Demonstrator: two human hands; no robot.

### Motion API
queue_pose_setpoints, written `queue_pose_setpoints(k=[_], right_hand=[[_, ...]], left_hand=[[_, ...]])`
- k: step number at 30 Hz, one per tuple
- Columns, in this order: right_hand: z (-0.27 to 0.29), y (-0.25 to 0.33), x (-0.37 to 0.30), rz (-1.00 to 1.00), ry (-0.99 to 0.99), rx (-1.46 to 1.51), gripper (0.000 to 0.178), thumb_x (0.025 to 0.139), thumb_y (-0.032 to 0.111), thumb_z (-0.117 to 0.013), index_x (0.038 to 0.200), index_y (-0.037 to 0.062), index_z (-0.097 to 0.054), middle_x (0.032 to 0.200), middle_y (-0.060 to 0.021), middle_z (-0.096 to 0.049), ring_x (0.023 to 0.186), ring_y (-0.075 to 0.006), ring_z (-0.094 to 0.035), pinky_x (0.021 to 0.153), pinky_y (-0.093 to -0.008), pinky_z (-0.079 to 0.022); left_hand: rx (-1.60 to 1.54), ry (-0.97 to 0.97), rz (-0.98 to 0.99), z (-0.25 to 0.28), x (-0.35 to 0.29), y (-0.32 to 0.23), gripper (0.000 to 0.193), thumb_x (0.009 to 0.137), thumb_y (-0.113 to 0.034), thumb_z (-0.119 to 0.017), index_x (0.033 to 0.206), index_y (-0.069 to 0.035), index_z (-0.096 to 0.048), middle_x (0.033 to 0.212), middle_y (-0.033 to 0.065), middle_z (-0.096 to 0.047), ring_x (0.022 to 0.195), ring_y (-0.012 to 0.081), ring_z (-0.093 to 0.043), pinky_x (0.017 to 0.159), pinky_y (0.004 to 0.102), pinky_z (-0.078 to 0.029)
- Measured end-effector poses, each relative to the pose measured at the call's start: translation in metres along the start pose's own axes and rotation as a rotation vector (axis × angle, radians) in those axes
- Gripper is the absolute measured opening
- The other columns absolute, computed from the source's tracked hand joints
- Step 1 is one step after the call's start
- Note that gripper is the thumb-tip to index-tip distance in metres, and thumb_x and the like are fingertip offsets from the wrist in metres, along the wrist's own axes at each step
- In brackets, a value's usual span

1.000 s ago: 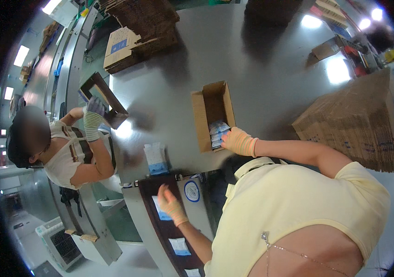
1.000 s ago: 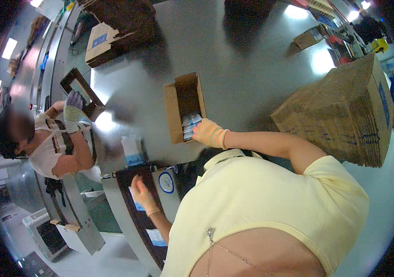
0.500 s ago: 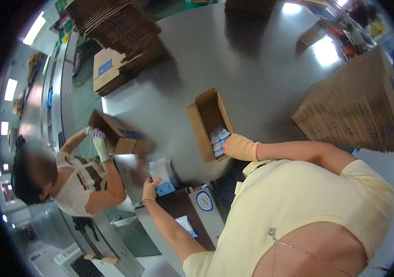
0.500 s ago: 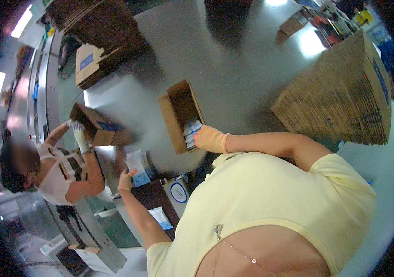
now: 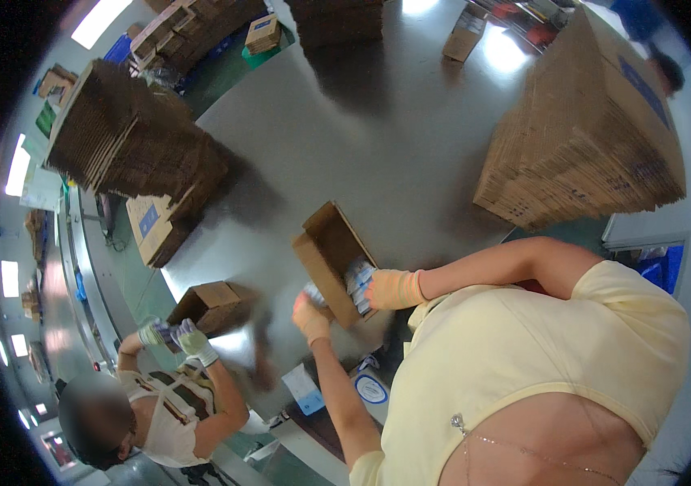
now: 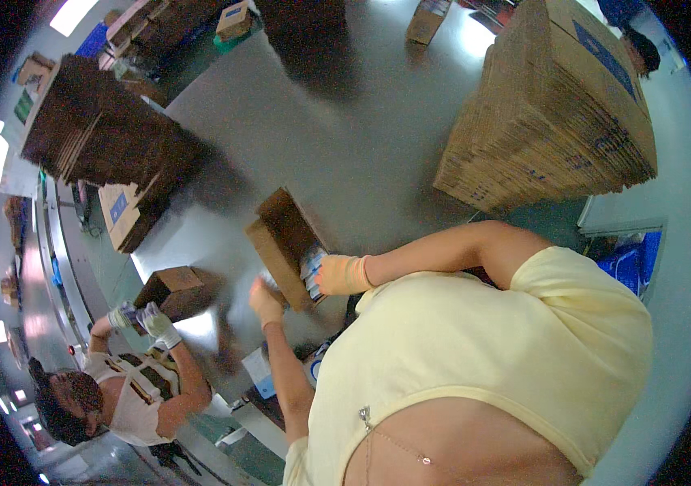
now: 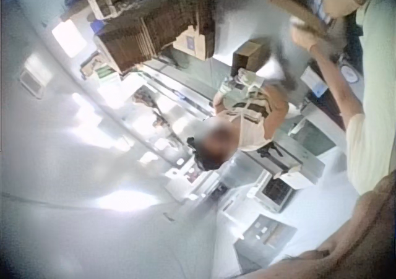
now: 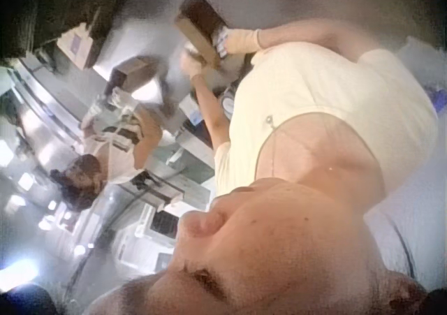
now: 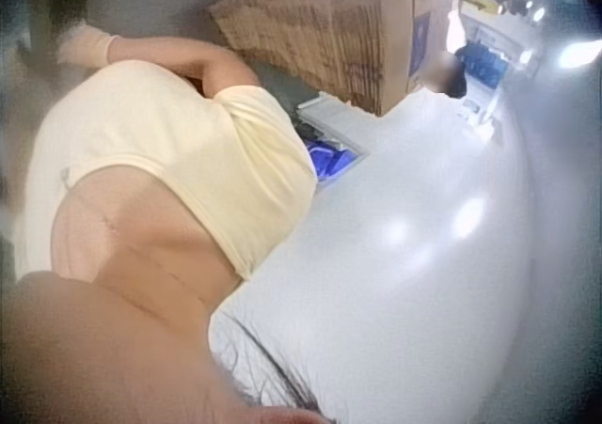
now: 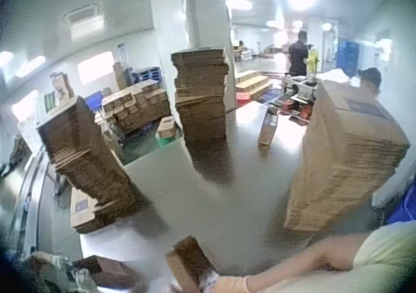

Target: The person packs small blue and white packets into cardboard boxes in a warehouse setting. They repeatedly pick up packets from a conveyor belt, place them into open boxes, and then close the boxes before moving them aside.

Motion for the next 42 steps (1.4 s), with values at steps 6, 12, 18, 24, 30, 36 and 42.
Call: queue_pose_setpoints(k=[6, 12, 18, 24, 30, 36, 42], right_hand=[[-0.010, -0.003, -0.006, -0.008, 0.031, -0.047, 0.009, 0.082, 0.018, -0.060, 0.085, 0.0132, -0.066, 0.088, -0.0009, -0.064, 0.083, -0.0198, -0.064, 0.067, -0.0340, -0.045], [-0.028, -0.007, 0.008, -0.126, -0.111, 0.193, 0.009, 0.080, 0.019, -0.059, 0.081, 0.0134, -0.066, 0.085, -0.0004, -0.064, 0.080, -0.0194, -0.064, 0.069, -0.0329, -0.044], [-0.004, -0.007, -0.008, -0.021, 0.040, -0.035, 0.011, 0.081, 0.017, -0.059, 0.087, 0.0150, -0.068, 0.090, -0.0021, -0.064, 0.083, -0.0196, -0.064, 0.072, -0.0331, -0.043], [-0.016, -0.002, 0.007, -0.034, 0.063, -0.020, 0.019, 0.082, 0.020, -0.058, 0.098, 0.0154, -0.068, 0.097, -0.0007, -0.066, 0.089, -0.0190, -0.064, 0.074, -0.0353, -0.045], [-0.004, -0.003, 0.006, -0.039, 0.160, -0.063, 0.014, 0.084, 0.019, -0.061, 0.096, 0.0159, -0.068, 0.097, 0.0008, -0.067, 0.092, -0.0204, -0.065, 0.076, -0.0339, -0.047], [-0.002, -0.014, 0.001, -0.083, 0.051, -0.005, 0.010, 0.080, 0.016, -0.060, 0.084, 0.0147, -0.069, 0.089, -0.0014, -0.068, 0.082, -0.0200, -0.066, 0.073, -0.0350, -0.046], [0.007, -0.008, 0.004, -0.016, 0.074, 0.003, 0.011, 0.081, 0.016, -0.060, 0.090, 0.0154, -0.066, 0.091, -0.0017, -0.064, 0.089, -0.0184, -0.064, 0.074, -0.0336, -0.046]], left_hand=[[-1.004, -0.021, -0.113, 0.141, 0.032, -0.116, 0.039, 0.089, -0.017, -0.059, 0.123, -0.001, -0.051, 0.109, 0.0134, -0.062, 0.096, 0.0274, -0.062, 0.087, 0.0447, -0.051], [-1.101, 0.123, -0.063, 0.051, 0.028, -0.147, 0.065, 0.073, -0.028, -0.073, 0.132, -0.020, -0.047, 0.145, 0.0116, -0.034, 0.128, 0.0345, -0.038, 0.102, 0.0624, -0.027], [0.280, 0.260, -0.050, 0.051, 0.030, -0.188, 0.106, 0.053, -0.037, -0.087, 0.143, -0.027, -0.032, 0.151, 0.0120, -0.026, 0.141, 0.0387, -0.013, 0.106, 0.0653, -0.008], [0.008, 0.110, -0.363, 0.047, 0.053, -0.224, 0.062, 0.084, -0.021, -0.062, 0.135, 0.002, -0.037, 0.138, 0.0208, -0.044, 0.127, 0.0348, -0.042, 0.104, 0.0407, -0.035], [0.238, 0.535, -0.087, 0.003, 0.055, -0.204, 0.026, 0.089, -0.025, -0.051, 0.099, -0.005, -0.065, 0.106, 0.0158, -0.066, 0.095, 0.0317, -0.064, 0.081, 0.0439, -0.051], [-0.271, -0.216, -0.154, 0.100, -0.039, -0.188, 0.034, 0.084, -0.011, -0.058, 0.117, -0.006, -0.059, 0.119, 0.0154, -0.058, 0.111, 0.0333, -0.053, 0.095, 0.0439, -0.042], [0.092, -0.362, 0.381, 0.162, -0.247, -0.017, 0.033, 0.079, -0.005, -0.062, 0.112, -0.005, -0.062, 0.110, 0.0164, -0.061, 0.106, 0.0319, -0.056, 0.094, 0.0439, -0.044]])
Point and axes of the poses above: each hand's wrist, its own x-axis towards the middle knuckle, its own z-axis out of the back of the hand, y = z × x, the point moved 7 cm from there along x, towards the middle knuckle
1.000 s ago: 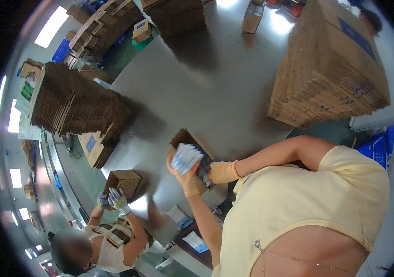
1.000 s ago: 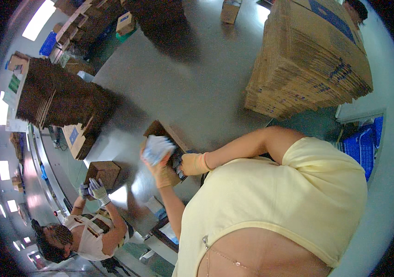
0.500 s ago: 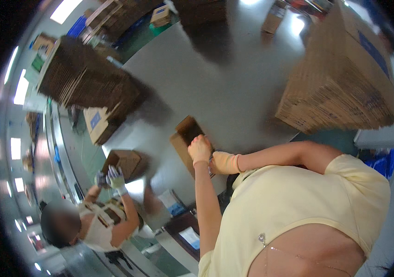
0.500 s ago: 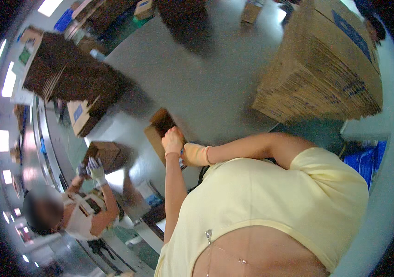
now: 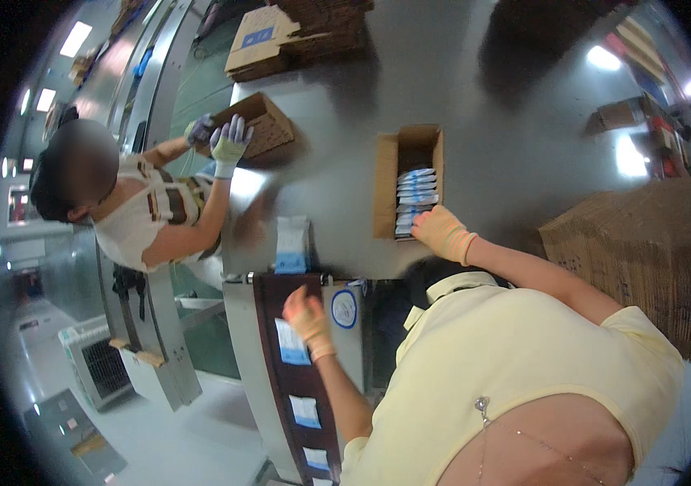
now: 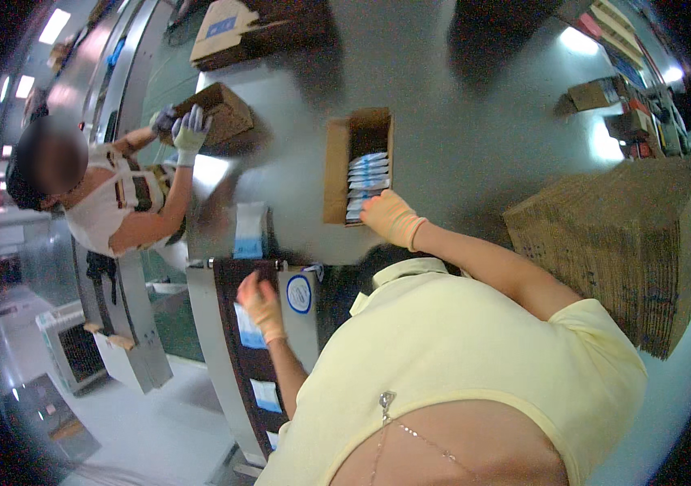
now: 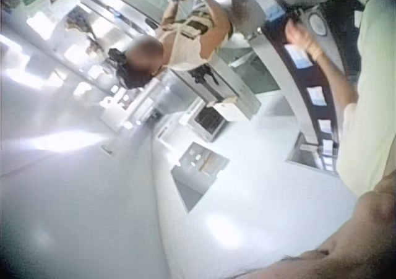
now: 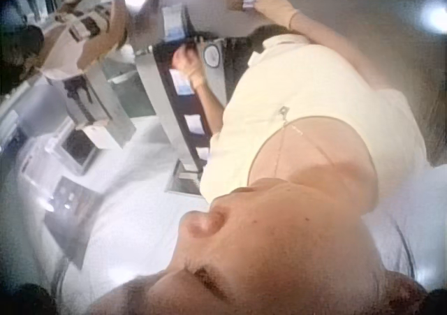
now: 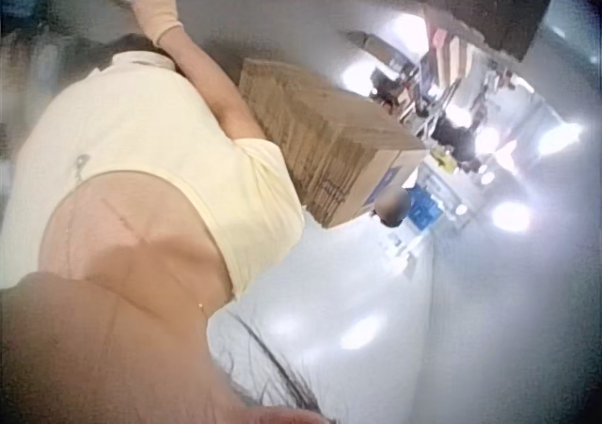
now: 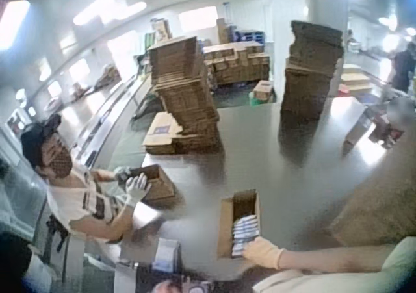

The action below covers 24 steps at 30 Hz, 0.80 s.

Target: The person packs small blue and white packets into cardboard boxes in a warehouse setting. They repeatedly pick up packets from a conveyor belt, place them into open boxes, and then close the boxes before moving them aside.

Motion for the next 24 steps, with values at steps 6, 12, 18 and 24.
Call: queue_pose_setpoints(k=[6, 12, 18, 24], right_hand=[[0.001, -0.001, -0.001, 0.009, 0.031, -0.070, 0.012, 0.082, 0.017, -0.059, 0.093, 0.0155, -0.065, 0.091, -0.0004, -0.061, 0.090, -0.0170, -0.062, 0.075, -0.0326, -0.044], [-0.002, -0.003, 0.002, -0.041, 0.124, -0.051, 0.014, 0.083, 0.017, -0.059, 0.096, 0.0156, -0.064, 0.095, -0.0007, -0.061, 0.093, -0.0166, -0.061, 0.076, -0.0323, -0.044], [0.000, -0.004, 0.001, -0.045, 0.106, -0.023, 0.015, 0.084, 0.017, -0.059, 0.097, 0.0155, -0.066, 0.097, -0.0015, -0.063, 0.092, -0.0173, -0.062, 0.077, -0.0326, -0.044], [0.009, -0.001, 0.000, -0.066, 0.115, -0.013, 0.014, 0.083, 0.016, -0.058, 0.094, 0.0156, -0.066, 0.096, -0.0009, -0.064, 0.090, -0.0170, -0.062, 0.077, -0.0329, -0.044]], left_hand=[[0.603, 0.650, 0.876, 0.093, -0.134, 0.180, 0.035, 0.073, -0.015, -0.071, 0.108, -0.010, -0.064, 0.109, 0.0147, -0.063, 0.104, 0.0333, -0.060, 0.085, 0.0416, -0.050], [0.345, 0.572, 0.665, 0.077, -0.101, 0.173, 0.029, 0.068, -0.023, -0.078, 0.085, -0.004, -0.065, 0.084, 0.0087, -0.067, 0.082, 0.0237, -0.064, 0.074, 0.0350, -0.050], [-0.564, 0.176, 0.446, 0.017, 0.093, 0.120, 0.033, 0.077, -0.026, -0.075, 0.078, 0.004, -0.063, 0.069, 0.0023, -0.058, 0.064, 0.0115, -0.048, 0.058, 0.0290, -0.040], [-0.433, 0.582, 0.377, -0.115, 0.155, 0.105, 0.044, 0.069, -0.025, -0.081, 0.091, 0.009, -0.064, 0.087, 0.0094, -0.066, 0.076, 0.0191, -0.060, 0.072, 0.0317, -0.047]])
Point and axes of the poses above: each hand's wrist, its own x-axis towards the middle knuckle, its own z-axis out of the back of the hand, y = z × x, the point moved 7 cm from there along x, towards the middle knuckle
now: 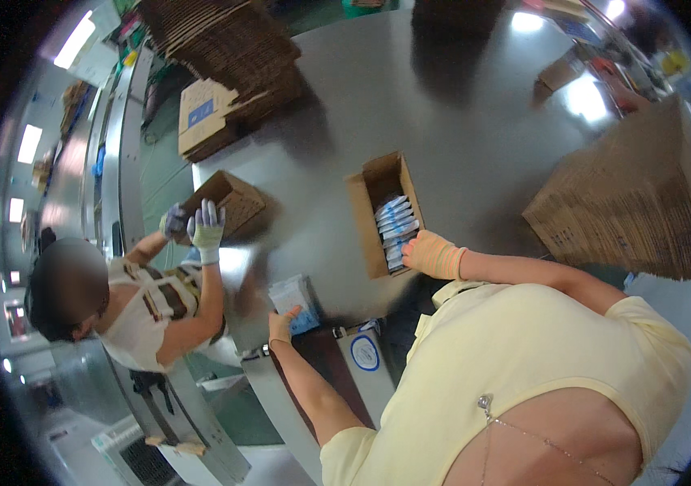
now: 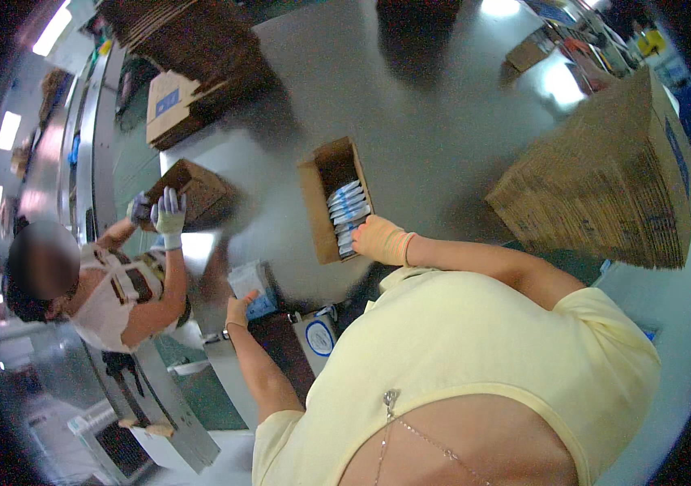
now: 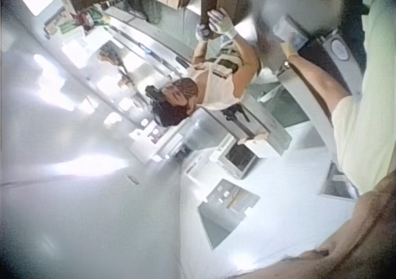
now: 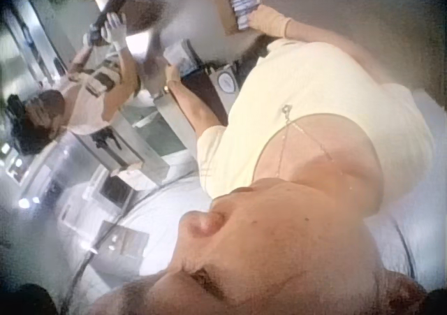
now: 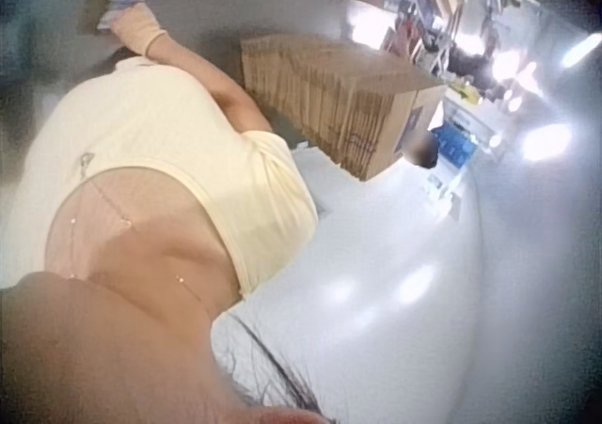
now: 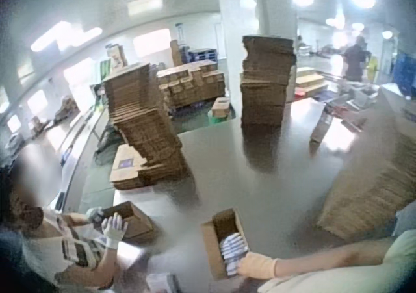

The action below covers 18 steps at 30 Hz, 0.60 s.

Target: The person packs small blue and white packets into cardboard boxes in a warehouse setting. They repeatedly pick up packets from a conveyor belt, place them into open boxes, and then close the boxes before moving them aside.

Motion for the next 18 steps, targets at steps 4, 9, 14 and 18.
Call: queue_pose_setpoints(k=[4, 9, 14, 18], right_hand=[[-0.006, 0.001, 0.001, 0.011, -0.047, 0.004, 0.013, 0.082, 0.017, -0.059, 0.092, 0.0162, -0.067, 0.095, -0.0002, -0.064, 0.092, -0.0168, -0.062, 0.077, -0.0325, -0.044], [-0.010, -0.006, -0.009, -0.028, -0.064, 0.024, 0.010, 0.081, 0.018, -0.061, 0.087, 0.0164, -0.068, 0.093, -0.0004, -0.065, 0.091, -0.0169, -0.063, 0.077, -0.0319, -0.044], [-0.013, -0.005, -0.004, -0.032, -0.118, 0.022, 0.009, 0.079, 0.018, -0.062, 0.085, 0.0150, -0.068, 0.090, -0.0015, -0.066, 0.086, -0.0191, -0.064, 0.073, -0.0330, -0.045], [-0.001, -0.006, -0.013, -0.067, -0.074, -0.017, 0.009, 0.080, 0.019, -0.060, 0.083, 0.0165, -0.068, 0.087, 0.0005, -0.064, 0.088, -0.0185, -0.063, 0.073, -0.0321, -0.044]], left_hand=[[0.200, 0.187, 0.041, -0.041, 0.038, -0.005, 0.058, 0.058, -0.032, -0.087, 0.096, 0.005, -0.063, 0.095, 0.0131, -0.065, 0.087, 0.0267, -0.063, 0.078, 0.0366, -0.050], [0.919, -0.071, -0.682, -0.176, -0.010, -0.174, 0.045, 0.063, -0.031, -0.080, 0.097, -0.009, -0.059, 0.094, 0.0102, -0.062, 0.093, 0.0279, -0.059, 0.080, 0.0430, -0.048], [0.801, -0.113, -0.689, -0.217, -0.005, -0.179, 0.053, 0.065, -0.030, -0.079, 0.109, -0.012, -0.056, 0.102, 0.0118, -0.062, 0.100, 0.0307, -0.057, 0.095, 0.0430, -0.038], [0.953, 0.113, -0.693, -0.168, -0.021, -0.214, 0.038, 0.065, -0.026, -0.077, 0.095, -0.009, -0.059, 0.091, 0.0084, -0.065, 0.088, 0.0263, -0.063, 0.081, 0.0361, -0.044]])
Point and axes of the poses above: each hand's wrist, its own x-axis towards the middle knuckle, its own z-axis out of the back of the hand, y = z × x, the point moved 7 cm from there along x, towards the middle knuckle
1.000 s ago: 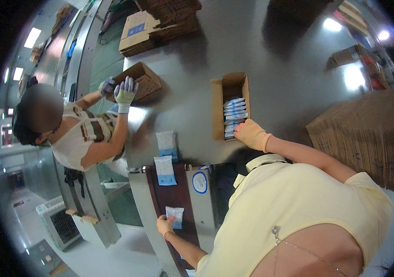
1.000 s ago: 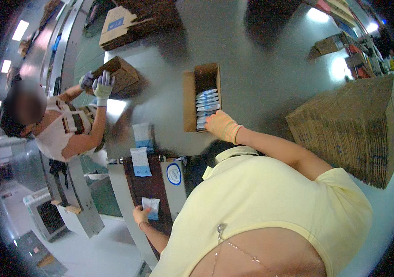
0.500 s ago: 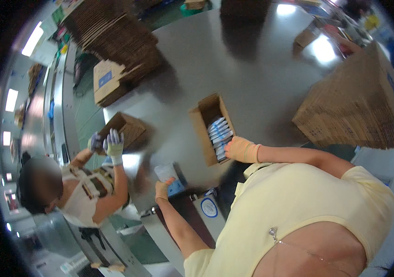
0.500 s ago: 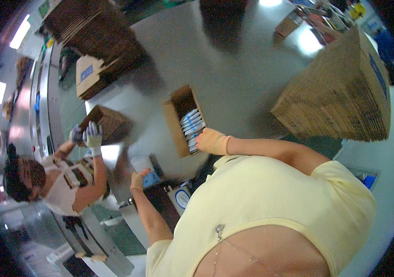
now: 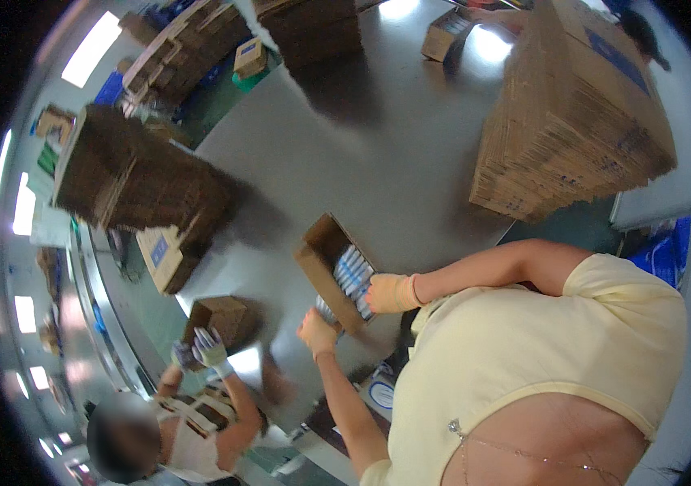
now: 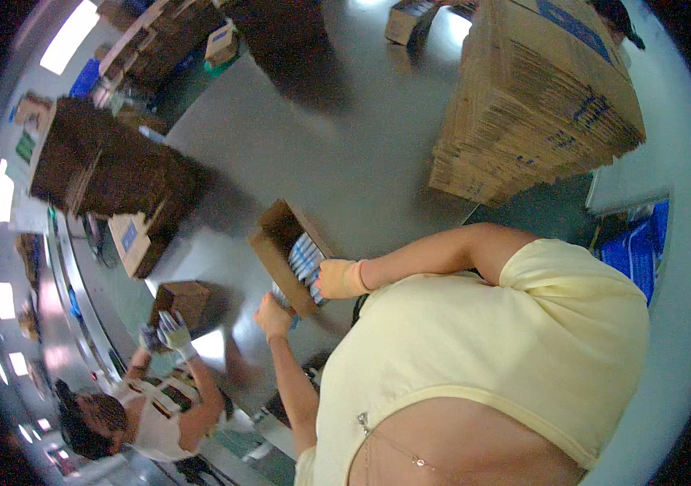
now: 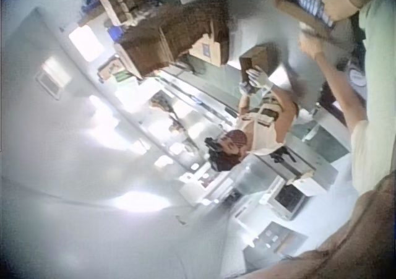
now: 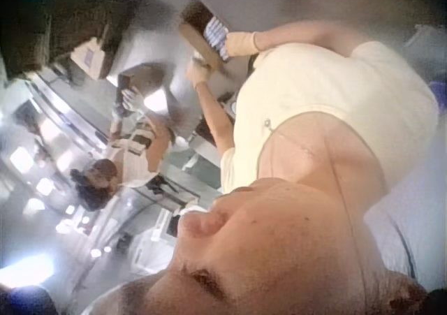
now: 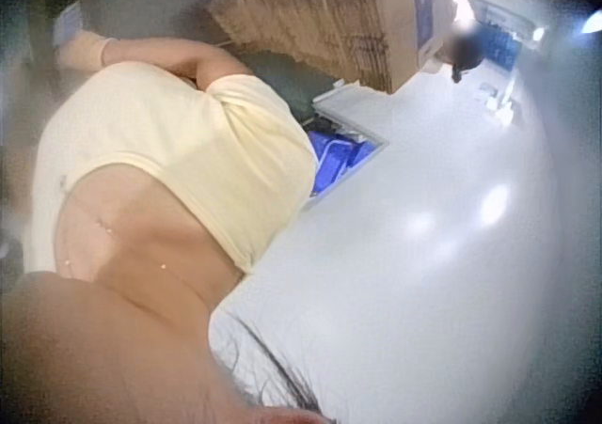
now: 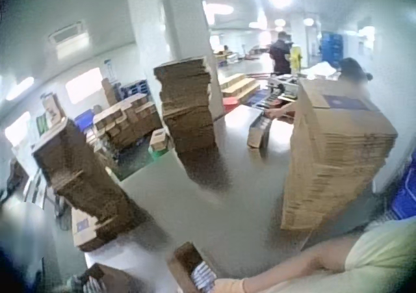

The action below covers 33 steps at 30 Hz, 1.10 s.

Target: The person packs small blue and white packets into cardboard boxes in a warehouse setting. They repeatedly pick up packets from a conveyor belt, place them into open boxes, and then close the boxes before moving them aside.

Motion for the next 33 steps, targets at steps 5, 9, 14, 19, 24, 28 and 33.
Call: queue_pose_setpoints(k=[5, 9, 14, 19, 24, 28, 33], right_hand=[[-0.009, 0.008, 0.006, 0.085, -0.197, 0.052, 0.008, 0.078, 0.016, -0.060, 0.080, 0.0136, -0.067, 0.082, -0.0010, -0.063, 0.080, -0.0226, -0.065, 0.067, -0.0359, -0.044], [-0.018, 0.001, 0.002, 0.091, -0.239, 0.106, 0.008, 0.078, 0.015, -0.061, 0.078, 0.0120, -0.068, 0.082, -0.0026, -0.064, 0.076, -0.0244, -0.065, 0.066, -0.0393, -0.048], [-0.014, 0.015, 0.024, 0.133, -0.133, 0.034, 0.010, 0.081, 0.020, -0.059, 0.085, 0.0157, -0.068, 0.087, 0.0001, -0.064, 0.083, -0.0194, -0.065, 0.070, -0.0354, -0.047], [-0.036, -0.001, 0.015, 0.095, -0.125, 0.044, 0.010, 0.079, 0.018, -0.059, 0.080, 0.0139, -0.068, 0.084, -0.0006, -0.064, 0.080, -0.0209, -0.064, 0.070, -0.0361, -0.047], [-0.067, -0.022, 0.026, -0.362, -0.181, 0.802, 0.014, 0.083, 0.019, -0.058, 0.087, 0.0089, -0.067, 0.079, -0.0043, -0.064, 0.072, -0.0220, -0.065, 0.066, -0.0353, -0.045], [-0.031, -0.011, 0.022, -0.157, 0.052, 0.660, 0.027, 0.089, 0.024, -0.051, 0.087, 0.0011, -0.064, 0.079, -0.0152, -0.067, 0.075, -0.0299, -0.067, 0.068, -0.0407, -0.050], [-0.047, -0.059, 0.013, -0.457, -0.247, 0.679, 0.028, 0.086, 0.022, -0.051, 0.072, -0.0001, -0.061, 0.070, -0.0178, -0.064, 0.067, -0.0341, -0.066, 0.058, -0.0424, -0.049]], left_hand=[[-1.189, -0.382, 0.054, 0.095, -0.017, 0.029, 0.060, 0.064, -0.027, -0.083, 0.112, 0.002, -0.060, 0.102, 0.0132, -0.066, 0.091, 0.0242, -0.064, 0.084, 0.0380, -0.051], [-1.330, -0.377, -0.523, 0.117, 0.034, -0.049, 0.056, 0.070, -0.012, -0.079, 0.118, 0.006, -0.055, 0.108, 0.0143, -0.063, 0.092, 0.0250, -0.063, 0.087, 0.0385, -0.051], [-0.714, -0.598, 0.028, 0.003, 0.082, -0.001, 0.076, 0.055, -0.023, -0.088, 0.122, -0.011, -0.054, 0.136, 0.0156, -0.044, 0.125, 0.0363, -0.043, 0.104, 0.0554, -0.031], [-0.130, -0.202, 0.168, 0.047, 0.072, -0.076, 0.084, 0.066, -0.030, -0.081, 0.136, -0.011, -0.039, 0.145, 0.0184, -0.032, 0.136, 0.0344, -0.028, 0.106, 0.0631, -0.019], [-0.030, -0.542, -0.429, 0.056, 0.039, -0.129, 0.068, 0.085, -0.034, -0.061, 0.140, -0.002, -0.035, 0.145, 0.0177, -0.035, 0.136, 0.0344, -0.030, 0.110, 0.0570, -0.018], [-0.068, -0.393, -0.310, 0.036, 0.060, -0.110, 0.046, 0.090, -0.024, -0.054, 0.129, 0.000, -0.050, 0.130, 0.0179, -0.052, 0.127, 0.0328, -0.044, 0.108, 0.0550, -0.024], [-0.546, -0.530, -0.267, 0.106, 0.045, -0.113, 0.034, 0.091, -0.012, -0.054, 0.122, 0.000, -0.055, 0.126, 0.0185, -0.054, 0.118, 0.0343, -0.050, 0.098, 0.0446, -0.039]])
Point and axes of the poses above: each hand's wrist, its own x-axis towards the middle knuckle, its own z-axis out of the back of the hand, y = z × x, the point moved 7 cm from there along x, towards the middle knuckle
